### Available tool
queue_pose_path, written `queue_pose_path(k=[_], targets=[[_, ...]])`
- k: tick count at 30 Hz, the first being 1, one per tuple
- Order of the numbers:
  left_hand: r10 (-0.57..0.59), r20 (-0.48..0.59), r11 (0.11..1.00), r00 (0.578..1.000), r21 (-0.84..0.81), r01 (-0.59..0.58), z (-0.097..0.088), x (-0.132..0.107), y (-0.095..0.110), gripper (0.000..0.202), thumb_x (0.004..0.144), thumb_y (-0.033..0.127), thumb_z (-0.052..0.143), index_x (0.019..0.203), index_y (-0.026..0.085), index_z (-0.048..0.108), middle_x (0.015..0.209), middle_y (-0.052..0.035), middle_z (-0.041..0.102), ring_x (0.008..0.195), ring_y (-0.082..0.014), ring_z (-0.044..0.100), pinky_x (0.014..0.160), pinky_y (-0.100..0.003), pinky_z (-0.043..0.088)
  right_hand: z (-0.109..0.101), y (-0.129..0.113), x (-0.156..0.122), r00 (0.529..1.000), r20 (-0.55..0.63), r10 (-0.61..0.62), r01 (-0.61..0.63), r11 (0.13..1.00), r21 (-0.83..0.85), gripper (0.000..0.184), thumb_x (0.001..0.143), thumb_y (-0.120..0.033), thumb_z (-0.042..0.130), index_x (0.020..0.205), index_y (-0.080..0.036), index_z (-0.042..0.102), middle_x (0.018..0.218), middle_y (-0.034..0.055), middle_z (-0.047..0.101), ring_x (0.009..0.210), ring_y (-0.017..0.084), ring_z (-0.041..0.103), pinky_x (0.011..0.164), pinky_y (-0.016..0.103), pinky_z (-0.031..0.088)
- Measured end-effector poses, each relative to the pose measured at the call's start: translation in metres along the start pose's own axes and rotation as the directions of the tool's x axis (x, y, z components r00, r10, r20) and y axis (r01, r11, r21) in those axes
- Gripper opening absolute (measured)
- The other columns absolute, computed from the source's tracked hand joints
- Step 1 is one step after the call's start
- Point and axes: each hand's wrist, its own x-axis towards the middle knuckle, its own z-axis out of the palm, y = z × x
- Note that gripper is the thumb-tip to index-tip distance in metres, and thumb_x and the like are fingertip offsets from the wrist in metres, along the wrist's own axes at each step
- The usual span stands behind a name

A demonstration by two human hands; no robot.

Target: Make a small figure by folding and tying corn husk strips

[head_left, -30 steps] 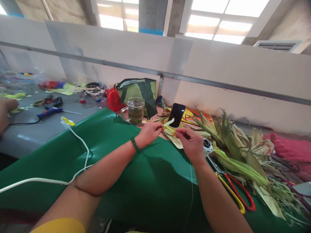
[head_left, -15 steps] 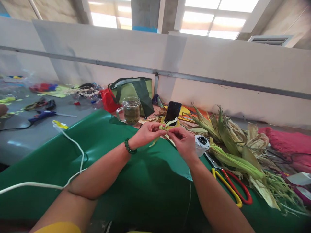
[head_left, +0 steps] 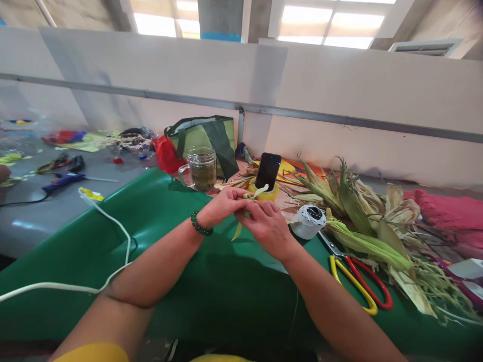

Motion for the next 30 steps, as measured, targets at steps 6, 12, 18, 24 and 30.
queue_pose_path(k=[6,12,18,24,30], targets=[[0.059,-0.016,0.989,0.998,0.135,-0.056,0.005,0.001,-0.005,0.027,0.073,0.025,0.069,0.094,0.009,0.075,0.074,-0.0046,0.072,0.062,-0.0114,0.057,0.055,-0.020,0.043,0.009,0.006,-0.007,0.999,0.007,0.050,-0.051,0.978,0.204,0.023,0.095,-0.017,0.050,0.081,-0.021,0.068,0.083,0.0058,0.069,0.076,0.018,0.059,0.070,0.032,0.048],[0.155,-0.113,0.958,0.981,0.259,-0.122,0.006,0.000,-0.005,0.030,0.076,0.021,0.067,0.102,0.010,0.076,0.084,-0.0070,0.076,0.072,-0.0161,0.065,0.064,-0.023,0.050,0.009,0.011,-0.009,0.826,0.106,0.553,-0.482,0.598,0.640,0.018,0.090,-0.037,0.058,0.080,-0.023,0.065,0.077,0.0044,0.072,0.071,0.019,0.068,0.067,0.034,0.057],[0.081,0.073,0.997,0.994,0.004,-0.082,0.006,-0.003,-0.001,0.037,0.072,0.031,0.076,0.103,0.011,0.075,0.085,-0.0081,0.077,0.078,-0.0194,0.070,0.079,-0.032,0.056,0.006,0.018,-0.002,0.503,0.511,0.697,-0.634,-0.104,0.766,0.038,0.070,-0.055,0.074,0.077,-0.020,0.061,0.058,0.0014,0.069,0.049,0.017,0.064,0.051,0.030,0.056],[-0.036,0.128,0.993,0.991,-0.106,0.050,0.005,-0.005,0.006,0.042,0.063,0.037,0.084,0.096,0.011,0.076,0.086,-0.0078,0.076,0.076,-0.0173,0.070,0.078,-0.032,0.057,0.006,0.019,-0.002,0.499,0.371,0.783,-0.657,0.062,0.751,0.037,0.070,-0.055,0.073,0.069,-0.020,0.064,0.057,0.0016,0.068,0.048,0.015,0.061,0.047,0.028,0.050],[-0.059,0.131,0.992,0.990,-0.105,0.073,0.008,-0.007,0.010,0.038,0.066,0.037,0.082,0.094,0.012,0.076,0.081,-0.0061,0.074,0.072,-0.0143,0.068,0.074,-0.028,0.056,0.006,0.020,-0.007,0.562,0.216,0.799,-0.689,0.307,0.657,0.028,0.077,-0.048,0.068,0.068,-0.021,0.067,0.062,0.0015,0.069,0.056,0.016,0.062,0.054,0.028,0.048]])
